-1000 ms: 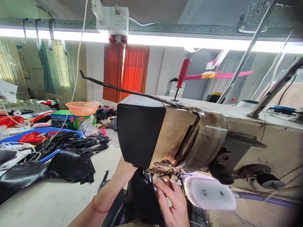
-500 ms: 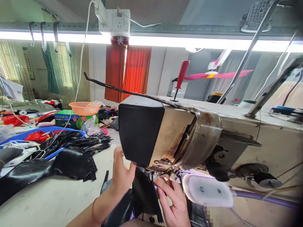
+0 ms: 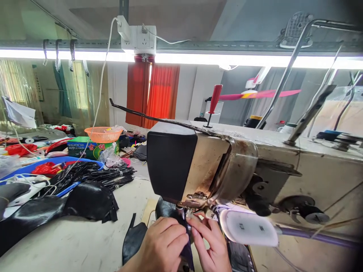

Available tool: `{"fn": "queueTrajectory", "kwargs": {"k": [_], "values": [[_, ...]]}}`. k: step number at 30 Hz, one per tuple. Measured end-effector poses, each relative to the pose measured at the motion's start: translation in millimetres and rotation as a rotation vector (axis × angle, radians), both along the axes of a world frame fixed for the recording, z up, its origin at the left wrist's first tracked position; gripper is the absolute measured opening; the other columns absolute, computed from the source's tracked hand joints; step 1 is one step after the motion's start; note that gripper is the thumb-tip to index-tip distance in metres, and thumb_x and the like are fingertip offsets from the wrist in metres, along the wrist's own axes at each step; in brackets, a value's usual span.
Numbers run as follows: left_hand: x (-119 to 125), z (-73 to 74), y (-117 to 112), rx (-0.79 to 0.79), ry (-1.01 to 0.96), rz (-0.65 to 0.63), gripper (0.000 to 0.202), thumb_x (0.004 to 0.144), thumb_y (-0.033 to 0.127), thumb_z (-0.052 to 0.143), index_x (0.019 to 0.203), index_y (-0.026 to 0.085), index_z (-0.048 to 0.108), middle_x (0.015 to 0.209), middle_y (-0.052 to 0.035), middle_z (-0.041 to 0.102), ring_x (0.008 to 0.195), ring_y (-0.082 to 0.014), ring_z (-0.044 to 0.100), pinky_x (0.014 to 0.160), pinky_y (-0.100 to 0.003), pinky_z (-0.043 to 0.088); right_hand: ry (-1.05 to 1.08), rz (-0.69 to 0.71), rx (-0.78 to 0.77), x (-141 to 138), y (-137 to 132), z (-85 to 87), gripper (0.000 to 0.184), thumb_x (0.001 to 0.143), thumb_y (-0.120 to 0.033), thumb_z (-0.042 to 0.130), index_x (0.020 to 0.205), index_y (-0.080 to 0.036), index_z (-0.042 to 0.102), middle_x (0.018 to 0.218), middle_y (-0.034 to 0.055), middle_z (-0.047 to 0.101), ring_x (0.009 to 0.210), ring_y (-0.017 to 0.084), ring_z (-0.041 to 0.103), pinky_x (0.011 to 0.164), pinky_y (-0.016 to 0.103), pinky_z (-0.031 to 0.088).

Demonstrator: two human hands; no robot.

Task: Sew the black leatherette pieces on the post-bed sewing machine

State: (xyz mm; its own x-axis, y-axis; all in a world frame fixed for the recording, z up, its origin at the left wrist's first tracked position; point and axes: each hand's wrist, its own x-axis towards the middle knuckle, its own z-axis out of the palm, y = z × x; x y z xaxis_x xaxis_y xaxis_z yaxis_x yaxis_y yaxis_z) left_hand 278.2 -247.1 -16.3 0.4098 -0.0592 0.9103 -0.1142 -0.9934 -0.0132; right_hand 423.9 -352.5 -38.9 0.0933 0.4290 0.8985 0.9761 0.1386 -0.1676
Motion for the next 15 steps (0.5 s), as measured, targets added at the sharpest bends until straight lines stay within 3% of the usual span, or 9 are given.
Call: {"fn": "queueTrajectory", "kwargs": {"k": [9, 15], "values": [[-7, 18.9, 14, 0.017, 0.161, -0.132, 0.031, 0.085, 0.003, 0.040, 0.100, 0.013, 0.065, 0.089, -0.0065, 0.073, 0.083, -0.0166, 0.067, 0.079, -0.027, 0.059, 0.035, -0.014, 0.040, -5, 2, 3.9, 0.021, 0.091, -0.022, 0.054, 0.096, -0.020, 0.074, 0.084, 0.0071, 0.077, 0.077, 0.018, 0.075, 0.070, 0.025, 0.061], [-5, 23.8, 27, -0.003, 0.184, -0.199, 0.034, 0.089, 0.003, 0.036, 0.097, 0.016, 0.067, 0.088, -0.0060, 0.073, 0.081, -0.0149, 0.066, 0.076, -0.025, 0.058, 0.122, 0.018, 0.057, -6, -3, 3.7, 0.022, 0.083, -0.018, 0.061, 0.098, -0.024, 0.076, 0.084, 0.0069, 0.076, 0.078, 0.020, 0.074, 0.066, 0.027, 0.060]]}}
